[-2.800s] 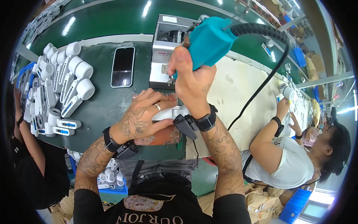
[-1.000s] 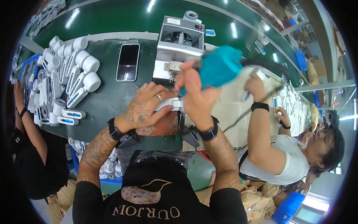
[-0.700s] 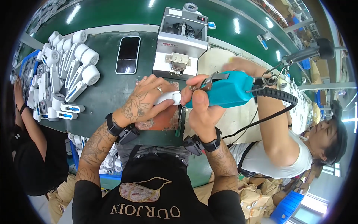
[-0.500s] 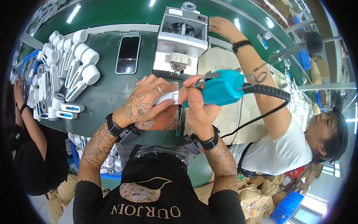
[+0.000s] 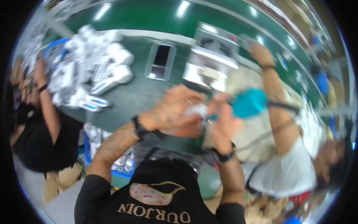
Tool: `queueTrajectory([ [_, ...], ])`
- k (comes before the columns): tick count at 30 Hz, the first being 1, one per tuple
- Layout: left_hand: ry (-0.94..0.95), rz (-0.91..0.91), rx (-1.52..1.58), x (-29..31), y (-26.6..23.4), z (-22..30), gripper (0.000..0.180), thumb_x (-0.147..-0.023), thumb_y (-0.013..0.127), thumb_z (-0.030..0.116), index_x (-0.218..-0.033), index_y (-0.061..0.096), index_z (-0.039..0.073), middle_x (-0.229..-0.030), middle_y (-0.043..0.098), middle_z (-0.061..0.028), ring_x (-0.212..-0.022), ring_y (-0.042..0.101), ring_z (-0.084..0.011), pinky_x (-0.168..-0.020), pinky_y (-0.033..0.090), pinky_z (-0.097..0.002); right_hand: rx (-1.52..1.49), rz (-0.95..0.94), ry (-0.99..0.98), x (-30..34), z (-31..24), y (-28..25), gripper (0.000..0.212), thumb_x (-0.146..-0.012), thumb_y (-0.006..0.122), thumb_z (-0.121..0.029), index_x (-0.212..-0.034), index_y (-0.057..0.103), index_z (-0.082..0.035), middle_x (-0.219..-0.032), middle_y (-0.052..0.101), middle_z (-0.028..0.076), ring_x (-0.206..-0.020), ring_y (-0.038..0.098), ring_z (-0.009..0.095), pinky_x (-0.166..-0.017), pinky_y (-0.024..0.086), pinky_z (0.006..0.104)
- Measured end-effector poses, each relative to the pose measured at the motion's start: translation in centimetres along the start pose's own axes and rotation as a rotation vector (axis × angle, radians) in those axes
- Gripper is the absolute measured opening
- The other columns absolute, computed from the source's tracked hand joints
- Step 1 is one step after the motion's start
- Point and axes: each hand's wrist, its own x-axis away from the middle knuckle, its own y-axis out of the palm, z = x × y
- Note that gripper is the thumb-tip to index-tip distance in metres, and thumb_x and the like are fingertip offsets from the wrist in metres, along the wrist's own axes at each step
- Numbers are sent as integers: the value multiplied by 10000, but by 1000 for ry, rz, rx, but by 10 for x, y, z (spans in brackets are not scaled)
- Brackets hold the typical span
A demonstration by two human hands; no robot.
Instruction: The person picks up a handheld fan, places it on a red block, and uses a power screwdriver to secure the casing. They then set the finished fan aside and repeat the process with several more fans.
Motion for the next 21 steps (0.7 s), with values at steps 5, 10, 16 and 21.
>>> queueTrajectory([
  [5,57,243,-52,51,-17,25,324,-833,712,229,-1122,670,89,-1075,673,-91,-945,650,-313,-831,510,-445,-643,34,-36,21,-60,-15,497,-959,537,-564,-984,499,-69,-651,412,-2,-542,394,99,-507,345,252],
  [10,-685,811,-7,118,-113,-13,336,-945,630,135,-1255,591,11,-1181,637,-116,-1090,599,-201,-958,466,-323,-552,86,-39,44,-58,-29,576,-933,522,-633,-947,459,-61,-593,404,13,-464,388,115,-438,329,240],
  [16,-777,1119,-467,196,-246,-138,352,-935,626,193,-1223,599,-7,-1201,636,-164,-1114,593,-262,-965,453,-356,-390,67,-19,57,-44,-39,632,-895,557,-664,-965,454,-45,-584,436,37,-453,421,147,-440,369,264],
  [21,-544,822,-1390,285,-302,-181,231,-929,558,70,-1145,634,45,-1028,672,-109,-953,633,-273,-845,496,-370,-333,38,51,68,-36,-42,628,-859,645,-619,-1026,511,-28,-659,522,65,-549,512,171,-506,416,289],
])
